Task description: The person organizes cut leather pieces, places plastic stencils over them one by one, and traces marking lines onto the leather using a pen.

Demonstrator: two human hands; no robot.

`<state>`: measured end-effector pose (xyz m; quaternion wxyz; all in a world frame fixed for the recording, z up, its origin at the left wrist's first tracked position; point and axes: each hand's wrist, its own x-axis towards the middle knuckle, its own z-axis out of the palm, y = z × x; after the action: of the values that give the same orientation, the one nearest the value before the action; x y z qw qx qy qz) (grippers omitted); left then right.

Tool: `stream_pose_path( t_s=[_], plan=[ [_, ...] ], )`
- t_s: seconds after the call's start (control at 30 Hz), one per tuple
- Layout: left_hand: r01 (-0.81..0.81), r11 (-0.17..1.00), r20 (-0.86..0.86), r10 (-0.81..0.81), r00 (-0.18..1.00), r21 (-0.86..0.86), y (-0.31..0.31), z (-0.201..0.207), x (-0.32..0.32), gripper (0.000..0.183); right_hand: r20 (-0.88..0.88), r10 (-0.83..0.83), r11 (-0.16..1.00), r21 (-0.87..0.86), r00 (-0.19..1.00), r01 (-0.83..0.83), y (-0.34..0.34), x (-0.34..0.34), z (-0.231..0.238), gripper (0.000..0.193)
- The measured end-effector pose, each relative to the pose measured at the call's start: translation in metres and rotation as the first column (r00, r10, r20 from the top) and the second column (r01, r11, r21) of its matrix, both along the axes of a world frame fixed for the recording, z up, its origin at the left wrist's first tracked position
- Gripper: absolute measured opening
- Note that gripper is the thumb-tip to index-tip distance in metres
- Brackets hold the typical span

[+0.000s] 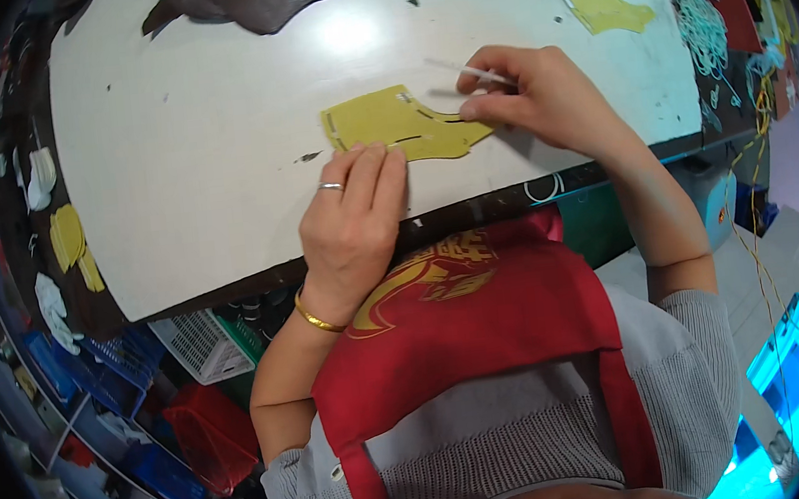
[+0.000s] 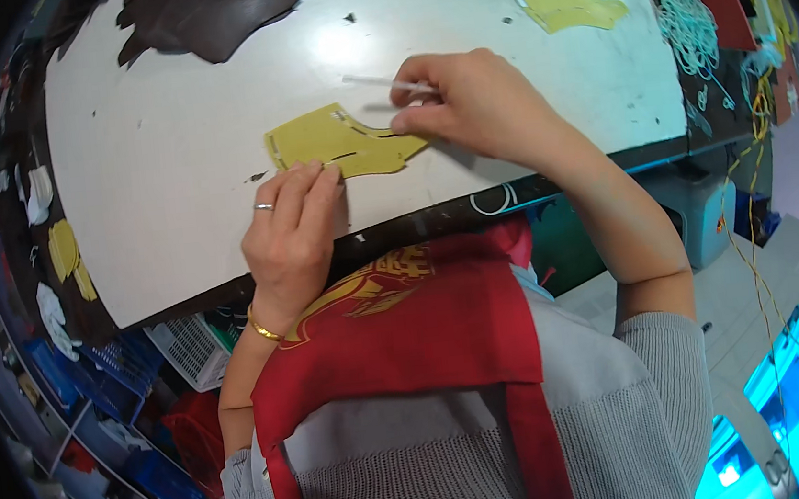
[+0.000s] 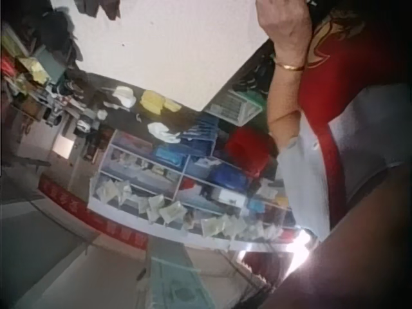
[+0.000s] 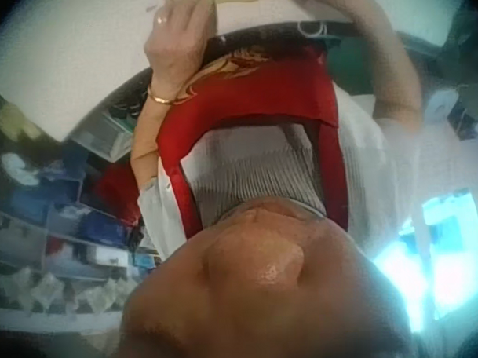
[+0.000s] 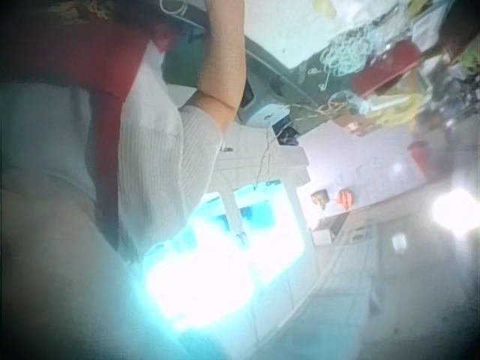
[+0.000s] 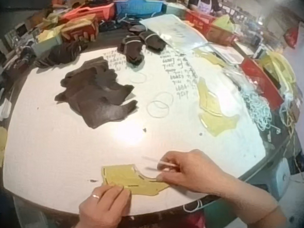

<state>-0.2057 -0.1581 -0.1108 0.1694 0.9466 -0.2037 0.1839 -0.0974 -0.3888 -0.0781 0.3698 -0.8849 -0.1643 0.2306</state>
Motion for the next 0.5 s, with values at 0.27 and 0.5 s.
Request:
stream_pose_path(
  t_s=[0.27, 0.5],
  plan=[
    [0.022, 0.988, 0.010, -0.024, 1.000, 0.155, -0.006, 0.004, 0.005, 0.040, 0.013, -0.057, 0.998, -0.039, 0.998, 0.057, -0.022, -0.008, -0.006, 0.017],
    [0.051, 0.966, -0.020, -0.048, 0.999, 0.253, -0.013, 0.009, 0.003, 0.047, 0.268, 0.032, 0.998, -0.063, 0.963, -0.015, -0.023, -0.012, -0.015, 0.020]
  ],
)
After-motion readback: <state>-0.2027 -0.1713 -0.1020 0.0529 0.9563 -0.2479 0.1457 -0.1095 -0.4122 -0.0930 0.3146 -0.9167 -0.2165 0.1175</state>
